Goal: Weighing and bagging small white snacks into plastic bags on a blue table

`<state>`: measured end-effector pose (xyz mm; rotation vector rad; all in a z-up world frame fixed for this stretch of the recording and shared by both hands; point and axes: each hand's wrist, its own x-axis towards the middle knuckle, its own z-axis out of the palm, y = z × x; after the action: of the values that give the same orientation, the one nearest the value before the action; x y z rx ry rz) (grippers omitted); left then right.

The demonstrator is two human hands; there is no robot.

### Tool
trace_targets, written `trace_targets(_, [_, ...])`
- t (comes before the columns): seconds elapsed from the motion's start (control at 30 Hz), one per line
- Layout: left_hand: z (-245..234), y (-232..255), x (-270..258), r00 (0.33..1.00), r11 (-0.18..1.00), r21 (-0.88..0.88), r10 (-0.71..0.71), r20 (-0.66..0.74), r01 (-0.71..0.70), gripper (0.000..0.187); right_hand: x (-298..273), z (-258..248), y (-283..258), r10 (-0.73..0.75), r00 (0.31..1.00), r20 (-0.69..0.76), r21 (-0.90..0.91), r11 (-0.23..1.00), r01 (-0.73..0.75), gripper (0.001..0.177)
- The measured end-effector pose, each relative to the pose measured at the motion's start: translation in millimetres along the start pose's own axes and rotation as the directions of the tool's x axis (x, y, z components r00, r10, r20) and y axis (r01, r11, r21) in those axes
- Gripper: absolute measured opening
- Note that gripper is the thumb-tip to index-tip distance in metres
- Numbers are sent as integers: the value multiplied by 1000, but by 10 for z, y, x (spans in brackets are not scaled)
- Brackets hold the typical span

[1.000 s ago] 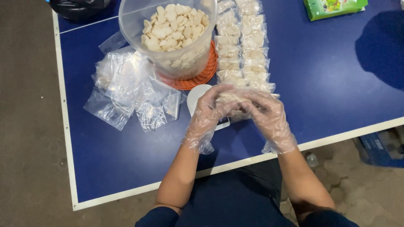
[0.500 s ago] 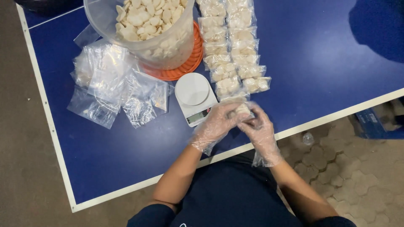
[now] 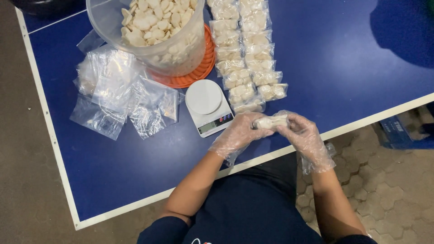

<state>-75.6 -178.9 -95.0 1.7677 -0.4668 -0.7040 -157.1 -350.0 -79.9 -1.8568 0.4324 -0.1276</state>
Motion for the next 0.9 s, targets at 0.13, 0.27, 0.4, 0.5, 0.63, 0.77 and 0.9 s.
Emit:
trace_targets(0.13, [-59, 134, -137, 987, 993, 57, 112, -113, -106, 42, 144, -43, 67, 92, 988, -124, 177, 982, -69, 41])
trace_targets(0.27, [-245, 333, -367, 890, 944, 88, 329, -317, -318, 36, 359, -66, 282, 128, 952, -276, 99, 990, -104, 34])
trace_targets(0.4, [-490, -151, -551, 797, 929, 228, 368, -479, -292, 25, 521, -10, 515, 200, 942, -268, -89, 969, -231, 38])
trace_targets(0.5, [-743, -454, -721, 653, 891, 376, 445, -613, -254, 19, 555, 24, 674, 171, 952, -254, -185, 957, -222, 38])
trace_targets(0.63, [-1099, -730, -1007, 456, 807, 574, 566, -687, -138, 13, 521, 75, 553, 13, 972, -236, -239, 968, -71, 37])
trace_targets(0.77, [-1330, -1136, -1203, 350, 718, 678, 602, -718, 158, 11, 588, 78, 584, -17, 970, -243, -307, 950, -60, 38])
trace_targets(0.9, [-1407, -1535, -1231, 304, 725, 636, 563, -769, 265, 23, 583, 88, 743, -249, 938, -242, -396, 908, 139, 38])
